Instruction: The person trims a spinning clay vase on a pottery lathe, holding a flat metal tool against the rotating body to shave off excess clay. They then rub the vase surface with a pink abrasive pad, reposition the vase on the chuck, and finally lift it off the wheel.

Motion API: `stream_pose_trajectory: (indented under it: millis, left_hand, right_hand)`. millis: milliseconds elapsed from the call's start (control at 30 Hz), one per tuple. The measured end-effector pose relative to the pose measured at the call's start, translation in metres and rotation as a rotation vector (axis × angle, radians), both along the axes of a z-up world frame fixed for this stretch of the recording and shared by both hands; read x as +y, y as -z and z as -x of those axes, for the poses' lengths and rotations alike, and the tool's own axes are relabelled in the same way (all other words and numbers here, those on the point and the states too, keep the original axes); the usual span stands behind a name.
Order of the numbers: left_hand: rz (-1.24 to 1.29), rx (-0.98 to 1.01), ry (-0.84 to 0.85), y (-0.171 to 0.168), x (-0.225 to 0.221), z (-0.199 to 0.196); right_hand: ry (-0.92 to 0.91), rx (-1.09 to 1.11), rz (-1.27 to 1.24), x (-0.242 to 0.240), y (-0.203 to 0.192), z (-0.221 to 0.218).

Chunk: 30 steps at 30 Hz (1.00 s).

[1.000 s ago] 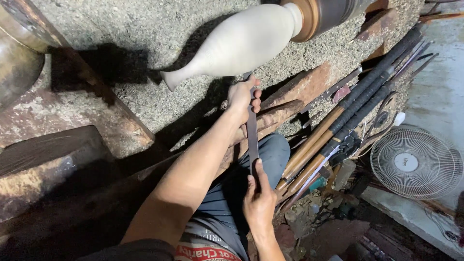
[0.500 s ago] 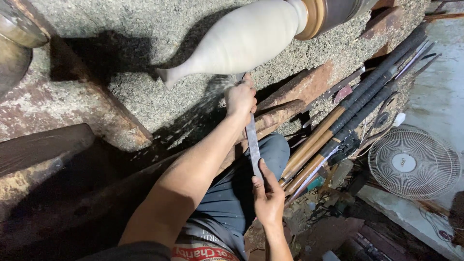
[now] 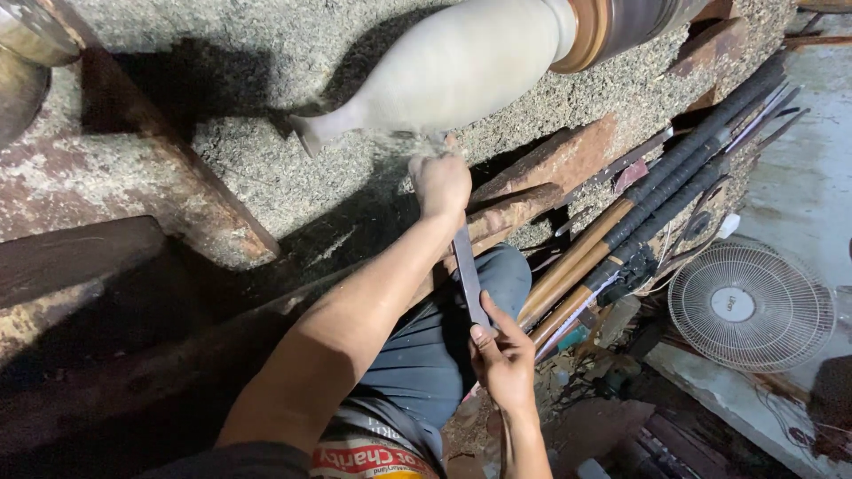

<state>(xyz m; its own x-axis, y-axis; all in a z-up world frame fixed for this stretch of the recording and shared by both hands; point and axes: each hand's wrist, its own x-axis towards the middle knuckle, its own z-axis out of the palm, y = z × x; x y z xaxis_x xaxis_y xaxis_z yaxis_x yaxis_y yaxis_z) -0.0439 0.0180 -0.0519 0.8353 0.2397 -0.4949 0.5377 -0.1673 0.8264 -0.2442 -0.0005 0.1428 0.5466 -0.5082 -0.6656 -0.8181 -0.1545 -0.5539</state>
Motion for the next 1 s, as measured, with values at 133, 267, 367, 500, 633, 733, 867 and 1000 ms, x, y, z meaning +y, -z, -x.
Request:
stream_pose_trajectory:
  millis: [133, 267, 367, 500, 633, 733, 867, 1000]
  left_hand:
    - [0.459, 0.358, -0.29, -0.053, 0.029, -0.019]
    - [0.533, 0.148, -0.528, -0.001, -0.004, 0.005]
    - [-0.388, 0.172, 0.661, 0.003, -0.003, 0.005]
    - [0.548, 0.26, -0.481, -0.057, 0.028, -0.013]
    - [0.483, 0.13, -0.486, -0.038, 0.017, -0.005]
    - [0.497, 0.098, -0.527, -0.035, 0.014, -0.005]
    - [0.702, 0.08, -0.578, -0.025, 0.01, -0.001]
    - [0.348, 0.223, -0.286, 0.012, -0.009, 0.008]
  right_hand:
    - [0.031, 0.039, -0.078, -0.007, -0.002, -0.005]
    - [0.078, 0.04, -0.2, -0.015, -0.007, -0.011]
    - [0.127, -0.01, -0.322, -0.022, -0.008, -0.012]
    - [0.186, 0.045, -0.337, -0.033, -0.007, -0.014]
    - [0.225, 0.019, -0.464, -0.042, -0.004, -0.012]
    - [0.183, -0.007, -0.424, -0.036, -0.005, -0.013]
    - [0.085, 0.018, -0.211, -0.018, -0.005, -0.009]
    - [0.045, 0.03, -0.093, -0.004, -0.003, -0.004]
